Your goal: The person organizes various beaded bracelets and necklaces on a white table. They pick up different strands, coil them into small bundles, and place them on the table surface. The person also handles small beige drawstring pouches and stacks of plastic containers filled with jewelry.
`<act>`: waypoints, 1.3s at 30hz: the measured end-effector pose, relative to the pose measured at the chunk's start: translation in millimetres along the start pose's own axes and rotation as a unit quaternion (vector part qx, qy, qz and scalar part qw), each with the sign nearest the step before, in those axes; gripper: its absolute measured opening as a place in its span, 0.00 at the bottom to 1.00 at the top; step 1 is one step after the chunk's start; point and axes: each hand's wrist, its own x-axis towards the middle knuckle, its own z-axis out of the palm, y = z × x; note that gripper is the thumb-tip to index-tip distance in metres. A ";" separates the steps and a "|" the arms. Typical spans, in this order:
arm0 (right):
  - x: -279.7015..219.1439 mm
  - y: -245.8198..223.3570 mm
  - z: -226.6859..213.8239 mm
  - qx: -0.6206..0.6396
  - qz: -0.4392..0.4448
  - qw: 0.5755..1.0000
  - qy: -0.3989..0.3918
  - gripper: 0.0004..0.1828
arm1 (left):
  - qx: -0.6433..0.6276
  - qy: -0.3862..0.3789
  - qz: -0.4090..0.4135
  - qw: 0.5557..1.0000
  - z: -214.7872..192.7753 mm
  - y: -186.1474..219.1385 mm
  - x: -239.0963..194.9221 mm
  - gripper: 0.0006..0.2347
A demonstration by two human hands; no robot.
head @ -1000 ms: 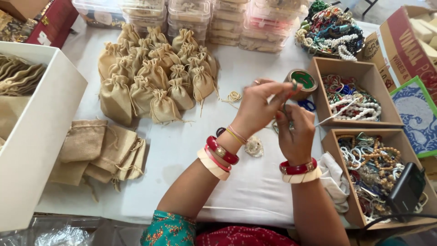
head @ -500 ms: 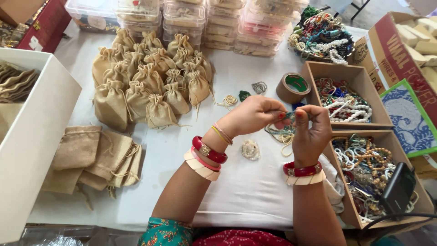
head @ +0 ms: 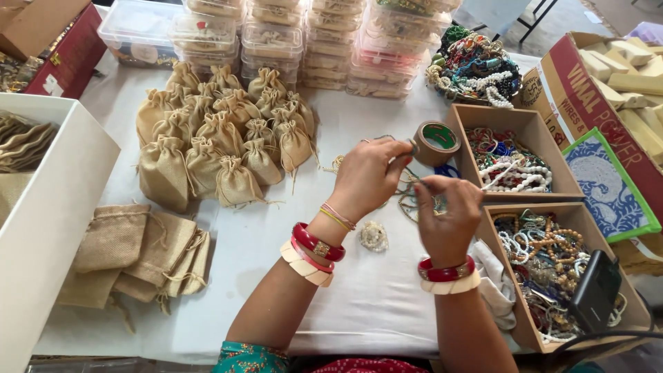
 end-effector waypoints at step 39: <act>3.1 -1.9 2.8 -0.091 0.006 0.996 0.015 0.07 | -0.045 -0.086 -0.001 0.995 3.0 33.9 -9.2 0.13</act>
